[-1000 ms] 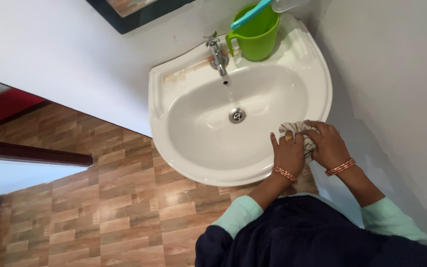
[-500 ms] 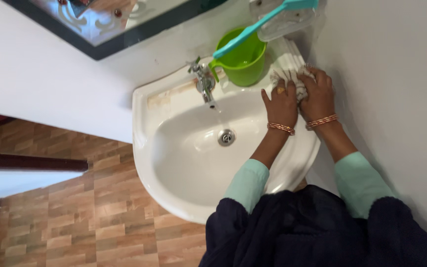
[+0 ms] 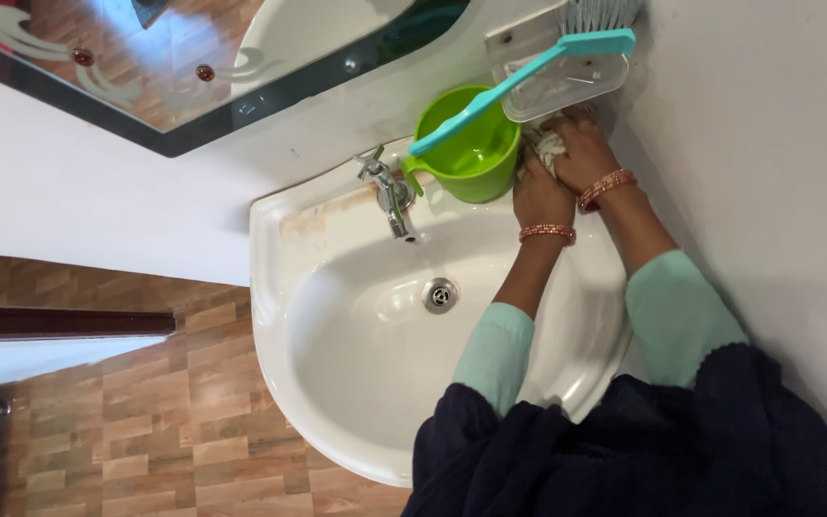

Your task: The person wipes the surface of a white bathroom sink using a cloth. They clean the basin, the rim, and the area around the faucet and drain repeatedly throughout the clip.

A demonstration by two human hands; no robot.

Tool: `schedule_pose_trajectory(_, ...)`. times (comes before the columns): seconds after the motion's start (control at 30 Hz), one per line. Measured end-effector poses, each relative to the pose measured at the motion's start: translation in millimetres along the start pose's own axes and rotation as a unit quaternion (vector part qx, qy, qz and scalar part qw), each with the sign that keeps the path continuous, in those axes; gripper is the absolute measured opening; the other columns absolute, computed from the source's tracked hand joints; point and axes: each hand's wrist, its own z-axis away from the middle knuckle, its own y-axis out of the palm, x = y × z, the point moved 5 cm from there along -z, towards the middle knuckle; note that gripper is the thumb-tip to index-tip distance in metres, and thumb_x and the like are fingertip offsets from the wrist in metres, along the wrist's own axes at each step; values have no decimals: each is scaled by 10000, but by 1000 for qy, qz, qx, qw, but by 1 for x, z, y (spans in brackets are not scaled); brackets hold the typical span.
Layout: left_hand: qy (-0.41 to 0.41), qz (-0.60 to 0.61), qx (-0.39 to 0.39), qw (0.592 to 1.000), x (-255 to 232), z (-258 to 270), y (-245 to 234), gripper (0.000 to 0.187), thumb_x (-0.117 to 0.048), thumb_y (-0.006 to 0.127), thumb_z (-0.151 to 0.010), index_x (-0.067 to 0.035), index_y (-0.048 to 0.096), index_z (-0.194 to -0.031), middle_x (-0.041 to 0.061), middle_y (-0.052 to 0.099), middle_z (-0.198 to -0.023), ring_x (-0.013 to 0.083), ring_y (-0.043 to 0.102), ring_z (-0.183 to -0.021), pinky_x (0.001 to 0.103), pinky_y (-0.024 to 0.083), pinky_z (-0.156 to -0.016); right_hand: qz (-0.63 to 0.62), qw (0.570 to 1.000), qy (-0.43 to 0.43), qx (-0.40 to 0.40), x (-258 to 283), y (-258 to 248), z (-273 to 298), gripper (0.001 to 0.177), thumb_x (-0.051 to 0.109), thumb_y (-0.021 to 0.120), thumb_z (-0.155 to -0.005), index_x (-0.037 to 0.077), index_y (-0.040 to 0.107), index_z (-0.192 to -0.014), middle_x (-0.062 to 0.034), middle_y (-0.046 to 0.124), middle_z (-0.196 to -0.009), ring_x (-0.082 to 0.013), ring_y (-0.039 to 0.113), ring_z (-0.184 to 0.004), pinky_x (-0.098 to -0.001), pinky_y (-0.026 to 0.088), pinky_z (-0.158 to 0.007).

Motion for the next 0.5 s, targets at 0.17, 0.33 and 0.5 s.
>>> schedule_pose_trajectory(0.17, -88, -9, -12, 996, 22, -21, 29, 583, -153, 552, -913, -4, 476, -1471, 301, 671, -1089, 465, 659, -969, 537, 521, -847, -9, 998, -64, 2, -8, 6, -42, 719, 153, 607, -815, 92, 491, -1522, -264, 382, -1596, -459, 345, -1463, -466, 286, -1208)
schedule_pose_trajectory(0.33, -72, -76, 16, 994, 43, -29, 53, 321, -195, 572, -958, -23, 574, -1229, 227, 728, -1080, 414, 697, -1014, 514, 549, -895, -1, 998, 40, 40, -10, 6, -39, 696, 222, 612, -834, 149, 488, -1515, -215, 409, -1588, -417, 415, -1431, -451, 355, -1186)
schedule_pose_trajectory(0.5, -12, -21, -29, 999, 22, -16, 18, 545, -218, 590, -929, -32, 505, -1434, 269, 693, -1107, 438, 672, -974, 519, 526, -841, 42, 999, -11, -27, -1, -2, -17, 692, 191, 627, -811, 132, 520, -1492, -255, 406, -1554, -458, 462, -1351, -488, 390, -1113)
